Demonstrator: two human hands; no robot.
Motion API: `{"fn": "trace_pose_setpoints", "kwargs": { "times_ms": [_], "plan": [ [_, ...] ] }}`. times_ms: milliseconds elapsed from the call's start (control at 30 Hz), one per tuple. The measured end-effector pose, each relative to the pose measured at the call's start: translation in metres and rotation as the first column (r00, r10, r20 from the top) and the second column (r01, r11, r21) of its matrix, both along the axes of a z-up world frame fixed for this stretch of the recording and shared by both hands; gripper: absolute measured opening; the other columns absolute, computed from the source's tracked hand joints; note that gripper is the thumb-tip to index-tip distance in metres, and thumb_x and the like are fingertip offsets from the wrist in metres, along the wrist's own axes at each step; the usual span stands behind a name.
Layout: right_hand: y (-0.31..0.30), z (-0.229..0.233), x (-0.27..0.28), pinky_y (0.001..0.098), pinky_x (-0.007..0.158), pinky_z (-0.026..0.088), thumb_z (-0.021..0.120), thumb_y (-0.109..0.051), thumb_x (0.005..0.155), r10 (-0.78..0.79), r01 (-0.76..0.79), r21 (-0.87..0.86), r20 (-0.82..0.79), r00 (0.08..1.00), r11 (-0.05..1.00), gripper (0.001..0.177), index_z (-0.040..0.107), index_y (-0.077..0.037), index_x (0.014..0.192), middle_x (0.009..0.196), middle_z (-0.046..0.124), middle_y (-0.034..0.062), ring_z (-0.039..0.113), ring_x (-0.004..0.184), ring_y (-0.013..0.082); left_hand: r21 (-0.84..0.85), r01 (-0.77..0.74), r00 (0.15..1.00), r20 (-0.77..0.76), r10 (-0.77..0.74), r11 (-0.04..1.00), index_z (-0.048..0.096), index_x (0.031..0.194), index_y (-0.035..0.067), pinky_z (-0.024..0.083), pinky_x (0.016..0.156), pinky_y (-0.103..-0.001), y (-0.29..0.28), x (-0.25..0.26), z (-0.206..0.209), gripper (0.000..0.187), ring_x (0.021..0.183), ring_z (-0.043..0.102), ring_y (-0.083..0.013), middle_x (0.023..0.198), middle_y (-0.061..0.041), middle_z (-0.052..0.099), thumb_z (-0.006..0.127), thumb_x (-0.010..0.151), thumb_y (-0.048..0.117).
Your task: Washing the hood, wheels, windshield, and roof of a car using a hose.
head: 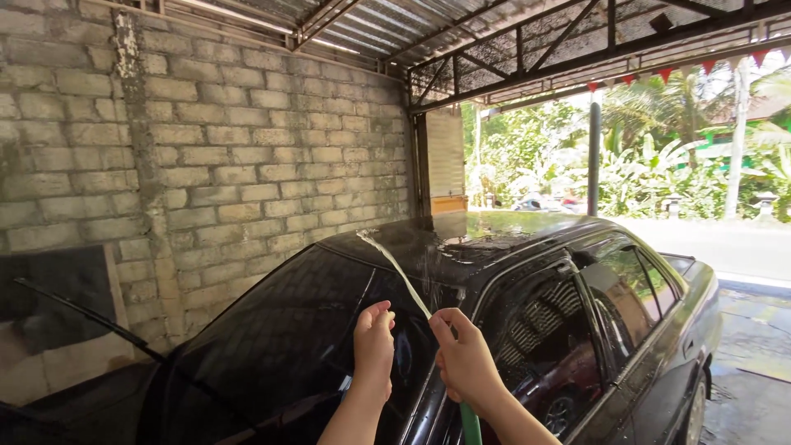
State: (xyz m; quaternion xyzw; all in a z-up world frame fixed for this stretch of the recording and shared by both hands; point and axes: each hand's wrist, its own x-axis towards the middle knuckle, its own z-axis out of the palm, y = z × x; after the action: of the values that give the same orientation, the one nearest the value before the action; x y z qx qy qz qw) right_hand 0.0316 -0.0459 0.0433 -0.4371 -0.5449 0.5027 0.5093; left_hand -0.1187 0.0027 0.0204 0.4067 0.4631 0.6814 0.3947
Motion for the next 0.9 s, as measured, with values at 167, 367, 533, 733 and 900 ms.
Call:
{"fn": "trace_pose_setpoints", "kwargs": {
  "times_ms": [167, 367, 533, 733, 900],
  "plan": [
    [-0.003, -0.006, -0.014, 0.0295, 0.033, 0.022, 0.055, -0.038, 0.101, 0.024, -0.022, -0.036, 0.062, 0.998, 0.999, 0.031, 0.062, -0.016, 0.122, 0.054, 0.041, 0.0016, 0.031, 0.035, 0.01, -0.029, -0.04, 0.999, -0.012, 0.04, 0.999, 0.062, 0.133, 0.012, 0.04, 0.111, -0.037, 0.0, -0.012, -0.011, 0.04, 0.124, 0.056, -0.0176, 0.127, -0.006, 0.063, 0.054, 0.096, 0.026],
    [0.002, -0.02, -0.021, 0.0299, 0.033, 0.023, 0.055, -0.036, 0.102, 0.001, 0.002, -0.031, 0.087, 0.996, 1.0, 0.028, 0.063, -0.017, 0.12, 0.054, 0.042, 0.0015, 0.032, 0.035, 0.0107, -0.089, -0.047, 0.999, -0.015, 0.046, 0.995, 0.061, 0.134, 0.013, 0.035, 0.116, -0.038, -0.012, -0.019, -0.018, 0.04, 0.133, 0.053, -0.0185, 0.134, -0.006, 0.062, 0.051, 0.098, 0.025],
    [-0.002, -0.03, -0.032, 0.0297, 0.032, 0.021, 0.054, -0.033, 0.101, 0.054, -0.053, -0.041, 0.031, 0.998, 0.998, 0.024, 0.064, -0.016, 0.115, 0.052, 0.04, 0.0018, 0.03, 0.034, 0.011, -0.031, -0.052, 0.999, 0.015, 0.052, 0.998, 0.064, 0.131, 0.01, 0.039, 0.116, -0.038, -0.013, -0.023, -0.034, 0.038, 0.134, 0.055, -0.0201, 0.138, -0.008, 0.063, 0.051, 0.097, 0.022],
    [0.003, -0.04, -0.051, 0.028, 0.031, 0.021, 0.054, -0.034, 0.103, 0.062, -0.062, 0.026, -0.003, 0.998, 0.998, 0.022, 0.063, -0.016, 0.112, 0.053, 0.04, -0.0009, 0.03, 0.034, 0.0083, -0.007, -0.121, 0.991, 0.049, 0.121, 0.993, 0.065, 0.129, 0.008, 0.038, 0.113, -0.036, -0.014, -0.045, -0.049, 0.036, 0.132, 0.054, -0.0193, 0.136, -0.008, 0.064, 0.052, 0.097, 0.02],
    [-0.009, -0.047, -0.071, 0.0285, 0.031, 0.021, 0.055, -0.034, 0.103, 0.26, -0.256, -0.042, 0.101, 0.96, 0.966, 0.021, 0.061, -0.015, 0.109, 0.052, 0.039, -0.0013, 0.03, 0.033, 0.0097, 0.011, -0.237, 0.971, 0.019, 0.237, 0.971, 0.067, 0.123, 0.007, 0.041, 0.108, -0.034, -0.024, -0.071, -0.053, 0.032, 0.126, 0.06, -0.0198, 0.129, -0.009, 0.068, 0.053, 0.098, 0.02]
  ]
}}
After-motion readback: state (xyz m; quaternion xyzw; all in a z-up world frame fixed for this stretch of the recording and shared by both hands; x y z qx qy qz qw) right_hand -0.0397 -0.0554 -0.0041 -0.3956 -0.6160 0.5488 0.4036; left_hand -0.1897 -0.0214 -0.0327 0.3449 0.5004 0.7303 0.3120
